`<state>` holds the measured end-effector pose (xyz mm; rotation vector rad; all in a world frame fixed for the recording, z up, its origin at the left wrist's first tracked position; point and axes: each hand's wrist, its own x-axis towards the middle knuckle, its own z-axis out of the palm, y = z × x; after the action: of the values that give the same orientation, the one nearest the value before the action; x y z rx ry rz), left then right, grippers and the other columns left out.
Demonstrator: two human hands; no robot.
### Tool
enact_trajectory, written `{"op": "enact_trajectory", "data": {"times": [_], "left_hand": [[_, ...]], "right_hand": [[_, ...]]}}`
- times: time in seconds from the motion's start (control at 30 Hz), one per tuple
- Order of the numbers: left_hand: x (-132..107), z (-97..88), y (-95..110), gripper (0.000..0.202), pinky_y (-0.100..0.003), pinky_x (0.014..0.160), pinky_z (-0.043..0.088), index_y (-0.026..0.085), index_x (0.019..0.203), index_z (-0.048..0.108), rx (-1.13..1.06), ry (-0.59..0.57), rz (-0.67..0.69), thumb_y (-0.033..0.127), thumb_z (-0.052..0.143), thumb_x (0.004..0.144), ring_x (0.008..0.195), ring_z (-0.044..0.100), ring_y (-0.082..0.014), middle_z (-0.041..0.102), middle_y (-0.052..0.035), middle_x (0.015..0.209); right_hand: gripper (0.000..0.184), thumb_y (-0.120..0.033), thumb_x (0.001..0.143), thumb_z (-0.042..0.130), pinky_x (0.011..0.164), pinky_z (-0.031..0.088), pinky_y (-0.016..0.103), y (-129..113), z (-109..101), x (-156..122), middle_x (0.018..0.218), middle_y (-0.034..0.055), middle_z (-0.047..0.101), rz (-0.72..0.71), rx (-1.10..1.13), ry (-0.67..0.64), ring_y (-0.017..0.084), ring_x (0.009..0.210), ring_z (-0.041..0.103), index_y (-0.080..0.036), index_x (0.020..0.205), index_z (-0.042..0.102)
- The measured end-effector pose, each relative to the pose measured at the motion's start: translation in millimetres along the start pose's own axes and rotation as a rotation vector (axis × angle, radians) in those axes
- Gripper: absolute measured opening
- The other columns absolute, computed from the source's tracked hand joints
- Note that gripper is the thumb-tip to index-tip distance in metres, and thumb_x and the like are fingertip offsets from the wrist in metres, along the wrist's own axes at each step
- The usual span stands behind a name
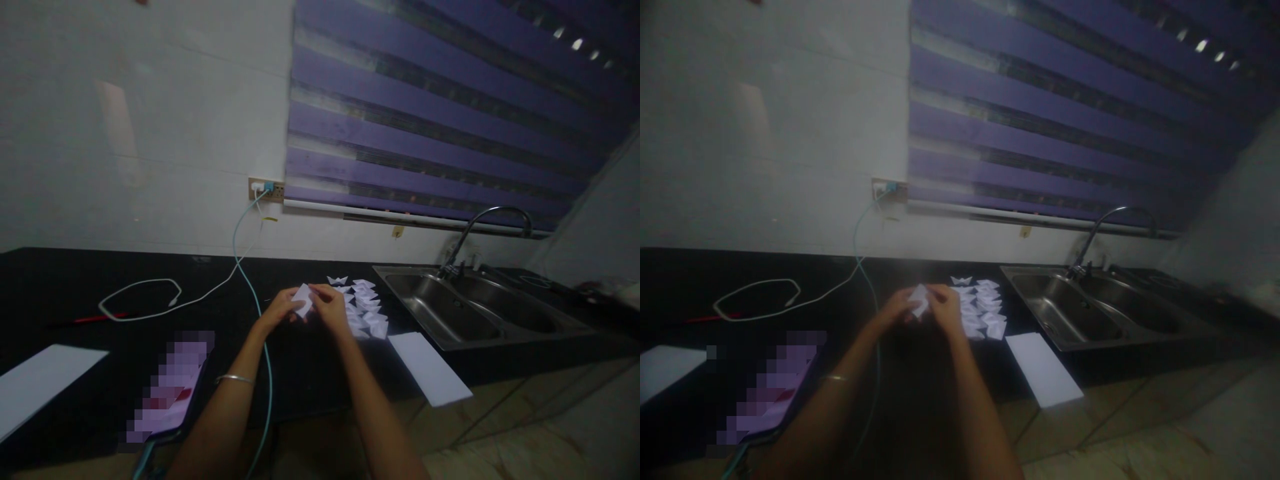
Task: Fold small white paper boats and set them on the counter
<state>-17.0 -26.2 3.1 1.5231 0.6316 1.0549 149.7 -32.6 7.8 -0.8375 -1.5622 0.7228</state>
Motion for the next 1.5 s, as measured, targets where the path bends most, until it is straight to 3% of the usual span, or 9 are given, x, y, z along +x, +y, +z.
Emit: {"op": "enact_trajectory", "data": {"times": [0.27, 0.5, 0.7, 0.83, 1.0, 1.17, 1.3, 1.5], "left_hand": [[3, -1.7, -3, 0.042, -0.018, 0.043, 0.037, 0.009, 0.106, 0.063, -0.028, 0.059, -0.042, 0.034, 0.067, 0.073, 0.051, 0.057, -0.0104, 0.066, -0.0063, 0.076], [-2, 3.7, 8, 0.039, -0.018, 0.046, 0.039, 0.012, 0.105, 0.065, -0.023, 0.098, -0.113, 0.032, 0.067, 0.072, 0.055, 0.056, -0.0103, 0.066, -0.0063, 0.081], [-5, 6.0, 15, 0.039, -0.019, 0.048, 0.037, 0.013, 0.107, 0.065, -0.048, 0.071, -0.132, 0.032, 0.067, 0.073, 0.057, 0.055, -0.0108, 0.067, -0.0068, 0.081], [-5, 7.4, 15, 0.041, -0.019, 0.048, 0.036, 0.014, 0.109, 0.064, -0.060, 0.061, -0.134, 0.036, 0.068, 0.074, 0.057, 0.054, -0.0100, 0.066, -0.0066, 0.083], [-3, 5.0, 7, 0.044, -0.019, 0.049, 0.039, 0.015, 0.113, 0.061, -0.077, 0.037, -0.112, 0.043, 0.063, 0.079, 0.059, 0.056, -0.0100, 0.064, -0.0066, 0.084], [-1, 3.6, 3, 0.047, -0.018, 0.045, 0.037, 0.012, 0.111, 0.060, -0.009, 0.039, -0.107, 0.050, 0.057, 0.083, 0.055, 0.057, -0.0110, 0.065, -0.0072, 0.080], [0, 3.7, 2, 0.048, -0.018, 0.042, 0.036, 0.011, 0.105, 0.060, 0.019, 0.019, -0.076, 0.053, 0.051, 0.085, 0.052, 0.056, -0.0111, 0.064, -0.0068, 0.075], [2, 1.6, -6, 0.045, -0.017, 0.042, 0.036, 0.014, 0.111, 0.055, 0.059, 0.012, -0.026, 0.052, 0.052, 0.085, 0.054, 0.056, -0.0105, 0.062, -0.0045, 0.078]], "right_hand": [[0.024, -0.026, 0.082, 0.058, 0.087, 0.049, 0.036, -4, 1, 0, 0.102, 0.0068, 0.070, -0.133, -0.125, -0.001, 0.021, 0.095, 0.063, -0.022, 0.102, 0.071], [0.015, -0.028, 0.075, 0.063, 0.061, 0.052, 0.029, 11, 2, 3, 0.080, 0.0028, 0.067, 0.055, -0.031, 0.013, 0.017, 0.067, 0.062, -0.020, 0.088, 0.065], [0.017, -0.033, 0.074, 0.065, 0.053, 0.049, 0.026, 12, 0, 4, 0.080, 0.0027, 0.065, 0.100, 0.158, -0.045, 0.015, 0.057, 0.060, -0.019, 0.080, 0.061], [0.018, -0.035, 0.073, 0.066, 0.054, 0.049, 0.027, 13, -3, 4, 0.086, 0.0045, 0.066, 0.113, 0.184, -0.036, 0.015, 0.057, 0.061, -0.019, 0.079, 0.060], [0.016, -0.031, 0.072, 0.065, 0.062, 0.049, 0.028, 14, -6, 6, 0.085, 0.0050, 0.067, 0.071, 0.047, 0.038, 0.017, 0.070, 0.062, -0.018, 0.082, 0.064], [0.020, -0.027, 0.071, 0.064, 0.054, 0.047, 0.027, 12, -4, 5, 0.072, 0.0015, 0.064, 0.187, 0.127, 0.008, 0.016, 0.056, 0.059, -0.018, 0.088, 0.061], [0.020, -0.029, 0.070, 0.064, 0.051, 0.049, 0.027, 8, -4, 3, 0.076, 0.0005, 0.063, 0.293, 0.223, -0.045, 0.014, 0.054, 0.059, -0.019, 0.086, 0.058], [0.017, -0.024, 0.069, 0.060, 0.051, 0.049, 0.026, 8, -7, 3, 0.079, 0.0001, 0.061, 0.269, 0.202, -0.033, 0.013, 0.057, 0.058, -0.019, 0.086, 0.059]]}}
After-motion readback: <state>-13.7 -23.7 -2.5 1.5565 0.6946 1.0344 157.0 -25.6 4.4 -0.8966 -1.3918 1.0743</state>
